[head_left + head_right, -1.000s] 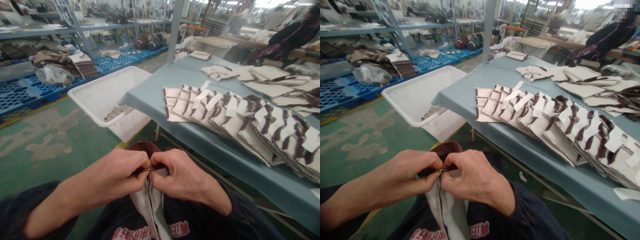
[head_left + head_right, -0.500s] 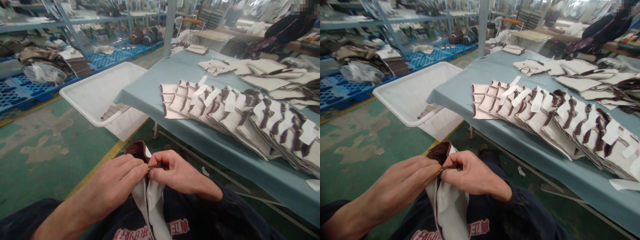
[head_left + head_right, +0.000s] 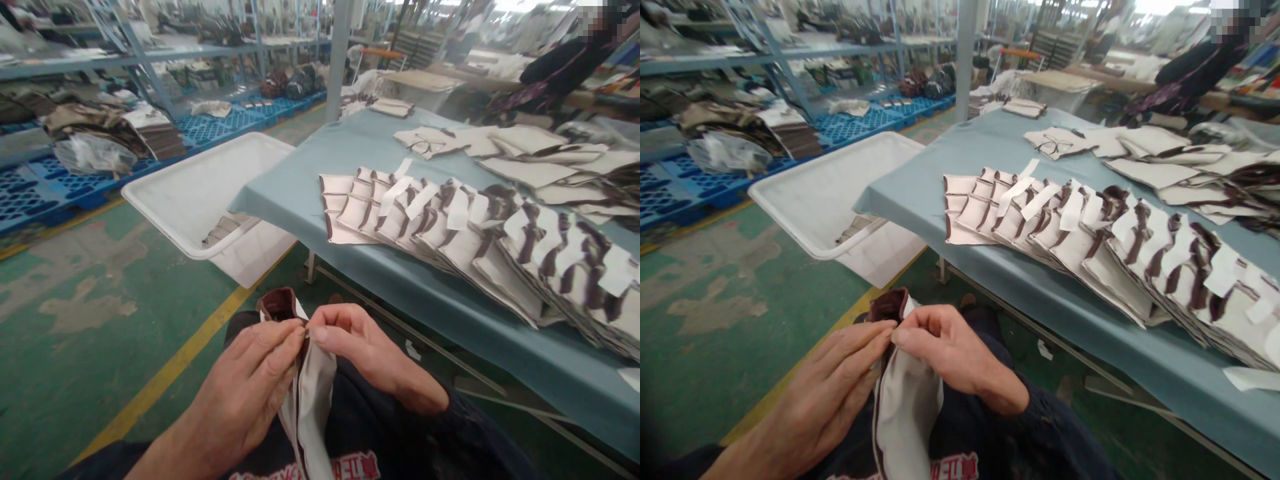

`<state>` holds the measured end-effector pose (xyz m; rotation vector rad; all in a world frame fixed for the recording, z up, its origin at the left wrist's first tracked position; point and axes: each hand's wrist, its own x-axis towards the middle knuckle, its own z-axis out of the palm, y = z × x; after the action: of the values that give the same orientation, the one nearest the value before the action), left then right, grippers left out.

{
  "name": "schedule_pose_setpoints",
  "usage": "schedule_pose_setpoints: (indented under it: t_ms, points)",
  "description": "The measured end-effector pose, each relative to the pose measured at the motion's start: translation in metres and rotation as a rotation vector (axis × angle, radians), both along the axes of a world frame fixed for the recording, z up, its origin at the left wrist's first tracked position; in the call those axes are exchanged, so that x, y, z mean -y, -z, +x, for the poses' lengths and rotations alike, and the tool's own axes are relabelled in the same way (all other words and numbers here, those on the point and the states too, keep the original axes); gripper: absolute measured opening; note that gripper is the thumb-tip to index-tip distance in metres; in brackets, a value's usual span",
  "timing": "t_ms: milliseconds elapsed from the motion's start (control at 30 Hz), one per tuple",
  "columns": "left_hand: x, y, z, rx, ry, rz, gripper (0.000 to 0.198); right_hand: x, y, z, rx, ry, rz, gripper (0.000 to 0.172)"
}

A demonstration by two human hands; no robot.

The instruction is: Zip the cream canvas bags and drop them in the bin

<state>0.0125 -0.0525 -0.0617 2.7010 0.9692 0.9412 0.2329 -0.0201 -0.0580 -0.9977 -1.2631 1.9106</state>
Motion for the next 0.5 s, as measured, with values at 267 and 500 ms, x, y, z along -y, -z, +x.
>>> schedule_pose_setpoints:
  t_ms: [267, 500]
  points:
    - [-0.005, 0.011, 0.005, 0.294, 0.085, -0.138, 0.034, 0.007, -0.008, 0.008, 0.122, -0.038, 0.266, 0.047]
    - [-0.025, -0.033, -0.008, 0.154, 0.103, -0.534, 0.022, 0.009, -0.018, 0.014, 0.303, -0.078, 0.658, 0.019]
